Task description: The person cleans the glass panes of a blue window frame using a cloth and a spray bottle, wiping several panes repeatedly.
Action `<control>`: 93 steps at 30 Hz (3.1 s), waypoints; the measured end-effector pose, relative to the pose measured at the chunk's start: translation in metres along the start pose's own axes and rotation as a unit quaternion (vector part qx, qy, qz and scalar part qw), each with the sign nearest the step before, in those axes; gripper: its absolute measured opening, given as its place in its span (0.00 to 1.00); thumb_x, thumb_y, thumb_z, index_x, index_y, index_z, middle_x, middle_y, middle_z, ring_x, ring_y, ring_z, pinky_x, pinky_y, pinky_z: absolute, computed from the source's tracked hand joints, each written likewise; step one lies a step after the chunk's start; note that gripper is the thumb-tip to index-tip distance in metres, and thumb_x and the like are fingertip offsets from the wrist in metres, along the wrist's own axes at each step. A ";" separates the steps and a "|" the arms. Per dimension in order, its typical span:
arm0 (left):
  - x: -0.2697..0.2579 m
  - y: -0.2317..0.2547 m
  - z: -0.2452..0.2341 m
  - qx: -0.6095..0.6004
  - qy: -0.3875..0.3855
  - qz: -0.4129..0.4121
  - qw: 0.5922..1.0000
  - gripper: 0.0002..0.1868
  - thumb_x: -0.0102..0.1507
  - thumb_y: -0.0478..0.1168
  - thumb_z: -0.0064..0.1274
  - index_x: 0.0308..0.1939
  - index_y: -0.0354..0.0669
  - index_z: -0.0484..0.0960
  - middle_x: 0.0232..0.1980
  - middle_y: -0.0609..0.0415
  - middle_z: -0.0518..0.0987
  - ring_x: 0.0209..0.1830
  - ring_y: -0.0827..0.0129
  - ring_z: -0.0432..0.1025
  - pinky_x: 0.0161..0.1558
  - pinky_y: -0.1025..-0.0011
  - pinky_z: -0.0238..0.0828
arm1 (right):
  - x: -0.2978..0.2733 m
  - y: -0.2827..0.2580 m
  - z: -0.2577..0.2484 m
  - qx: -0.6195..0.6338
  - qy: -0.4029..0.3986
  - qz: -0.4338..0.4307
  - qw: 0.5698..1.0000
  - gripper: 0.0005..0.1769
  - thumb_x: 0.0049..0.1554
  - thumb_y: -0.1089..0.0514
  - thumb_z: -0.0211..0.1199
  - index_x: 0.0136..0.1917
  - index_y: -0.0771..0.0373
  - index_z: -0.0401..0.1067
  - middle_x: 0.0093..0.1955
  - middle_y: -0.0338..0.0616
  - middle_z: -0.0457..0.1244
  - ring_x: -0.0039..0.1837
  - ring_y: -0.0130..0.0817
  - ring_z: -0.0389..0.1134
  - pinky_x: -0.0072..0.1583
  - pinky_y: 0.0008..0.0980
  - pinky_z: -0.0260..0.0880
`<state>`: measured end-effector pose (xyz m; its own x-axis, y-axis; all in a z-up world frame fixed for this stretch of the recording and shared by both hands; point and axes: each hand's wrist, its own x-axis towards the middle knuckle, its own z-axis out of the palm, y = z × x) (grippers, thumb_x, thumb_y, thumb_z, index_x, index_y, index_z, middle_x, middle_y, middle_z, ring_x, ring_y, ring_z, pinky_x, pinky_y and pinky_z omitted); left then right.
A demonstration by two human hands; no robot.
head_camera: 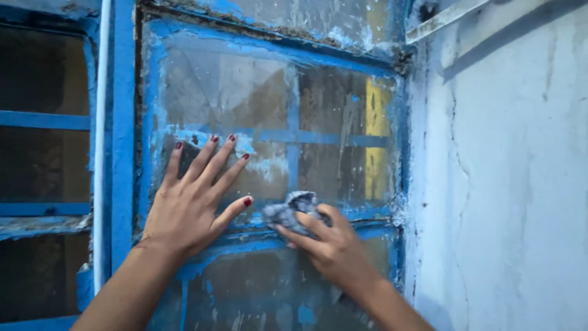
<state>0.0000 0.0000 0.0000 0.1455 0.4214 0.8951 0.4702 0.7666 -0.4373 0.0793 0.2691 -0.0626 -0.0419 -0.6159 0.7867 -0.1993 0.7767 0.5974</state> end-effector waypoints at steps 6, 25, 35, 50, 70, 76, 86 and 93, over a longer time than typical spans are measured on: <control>-0.024 0.000 -0.016 0.008 -0.038 -0.017 0.999 0.36 0.66 0.67 0.33 0.74 0.58 0.63 0.80 0.56 0.54 0.80 0.63 0.46 0.76 0.49 0.35 | -0.089 0.063 -0.028 -0.082 0.011 0.174 0.981 0.37 0.44 0.66 0.64 0.67 0.45 0.74 0.58 0.44 0.66 0.62 0.47 0.64 0.68 0.49 0.63; 0.045 -0.065 -0.018 0.136 0.001 -0.060 0.989 0.36 0.70 0.67 0.24 0.78 0.60 0.59 0.82 0.54 0.53 0.82 0.61 0.46 0.78 0.50 0.28 | 0.019 0.095 -0.019 -0.073 0.053 0.052 0.995 0.22 0.59 0.65 0.65 0.63 0.44 0.76 0.72 0.31 0.65 0.69 0.40 0.64 0.74 0.50 0.58; 0.046 -0.083 -0.017 0.088 0.045 -0.059 0.993 0.36 0.70 0.67 0.28 0.78 0.58 0.61 0.81 0.54 0.58 0.83 0.60 0.45 0.79 0.49 0.32 | 0.109 0.135 0.031 -0.110 0.174 0.292 0.934 0.34 0.61 0.47 0.65 0.80 0.44 0.64 0.76 0.58 0.58 0.77 0.64 0.54 0.75 0.60 0.49; 0.044 -0.083 -0.022 0.072 0.055 -0.040 0.995 0.36 0.72 0.64 0.30 0.78 0.50 0.61 0.81 0.51 0.59 0.82 0.57 0.47 0.78 0.49 0.32 | 0.111 0.032 0.017 -0.009 0.087 0.000 0.996 0.25 0.53 0.46 0.70 0.64 0.40 0.74 0.73 0.46 0.58 0.78 0.54 0.54 0.75 0.63 0.47; 0.039 -0.087 -0.028 0.004 0.064 -0.045 0.997 0.39 0.71 0.61 0.34 0.79 0.41 0.58 0.82 0.48 0.56 0.82 0.55 0.48 0.78 0.49 0.35 | 0.199 -0.048 0.052 0.060 0.156 0.013 0.986 0.17 0.58 0.56 0.63 0.61 0.56 0.77 0.71 0.48 0.64 0.76 0.55 0.58 0.72 0.52 0.56; 0.034 -0.083 -0.030 -0.014 0.069 -0.063 0.995 0.40 0.71 0.63 0.36 0.78 0.40 0.57 0.81 0.49 0.57 0.82 0.56 0.48 0.78 0.49 0.36 | 0.175 0.048 0.026 -0.108 0.155 0.111 0.976 0.21 0.61 0.64 0.63 0.66 0.49 0.79 0.64 0.48 0.64 0.67 0.52 0.61 0.69 0.47 0.62; 0.027 -0.089 -0.024 -0.097 0.117 -0.059 0.987 0.46 0.72 0.63 0.37 0.82 0.34 0.41 0.85 0.40 0.49 0.86 0.53 0.45 0.81 0.50 0.35 | 0.231 -0.012 0.087 -0.007 0.205 0.049 0.977 0.20 0.57 0.57 0.64 0.64 0.51 0.78 0.70 0.46 0.59 0.73 0.51 0.57 0.72 0.56 0.56; 0.020 -0.088 -0.026 -0.099 0.091 -0.066 0.989 0.45 0.72 0.62 0.38 0.81 0.35 0.42 0.84 0.41 0.50 0.85 0.53 0.46 0.80 0.50 0.36 | 0.156 -0.070 0.042 0.099 0.058 -0.033 0.993 0.23 0.50 0.63 0.65 0.61 0.53 0.76 0.70 0.44 0.60 0.71 0.53 0.57 0.66 0.53 0.60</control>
<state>-0.0163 -0.0715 0.0584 0.2173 0.2154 0.9520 0.6543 0.6917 -0.3058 0.0455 0.1132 0.0124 0.0890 -0.6360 0.7665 -0.3872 0.6869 0.6150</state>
